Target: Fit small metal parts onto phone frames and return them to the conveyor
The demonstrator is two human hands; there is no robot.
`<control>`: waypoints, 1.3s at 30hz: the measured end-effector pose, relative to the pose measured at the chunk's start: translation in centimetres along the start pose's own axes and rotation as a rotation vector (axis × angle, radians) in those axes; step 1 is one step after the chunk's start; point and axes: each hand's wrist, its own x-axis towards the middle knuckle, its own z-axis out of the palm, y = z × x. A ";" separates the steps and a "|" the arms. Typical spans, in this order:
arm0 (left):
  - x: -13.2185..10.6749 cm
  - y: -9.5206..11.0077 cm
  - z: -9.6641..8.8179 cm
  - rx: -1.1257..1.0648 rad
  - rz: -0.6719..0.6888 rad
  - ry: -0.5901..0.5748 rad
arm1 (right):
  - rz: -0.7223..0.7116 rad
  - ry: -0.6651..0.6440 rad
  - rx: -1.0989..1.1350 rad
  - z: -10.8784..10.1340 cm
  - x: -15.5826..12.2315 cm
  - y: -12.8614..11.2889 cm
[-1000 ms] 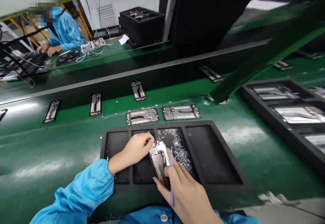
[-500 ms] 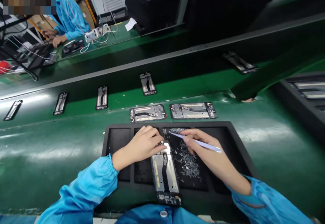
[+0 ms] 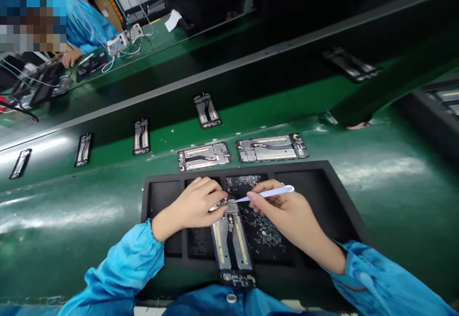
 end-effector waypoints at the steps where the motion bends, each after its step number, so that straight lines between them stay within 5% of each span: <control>1: 0.0 0.0 0.0 -0.004 0.004 0.000 | 0.003 0.000 -0.010 0.1 0.0 -0.1; 39: 0.4 -0.2 0.3 0.015 0.024 -0.010 | 0.000 0.017 -0.109 0.4 0.3 -0.8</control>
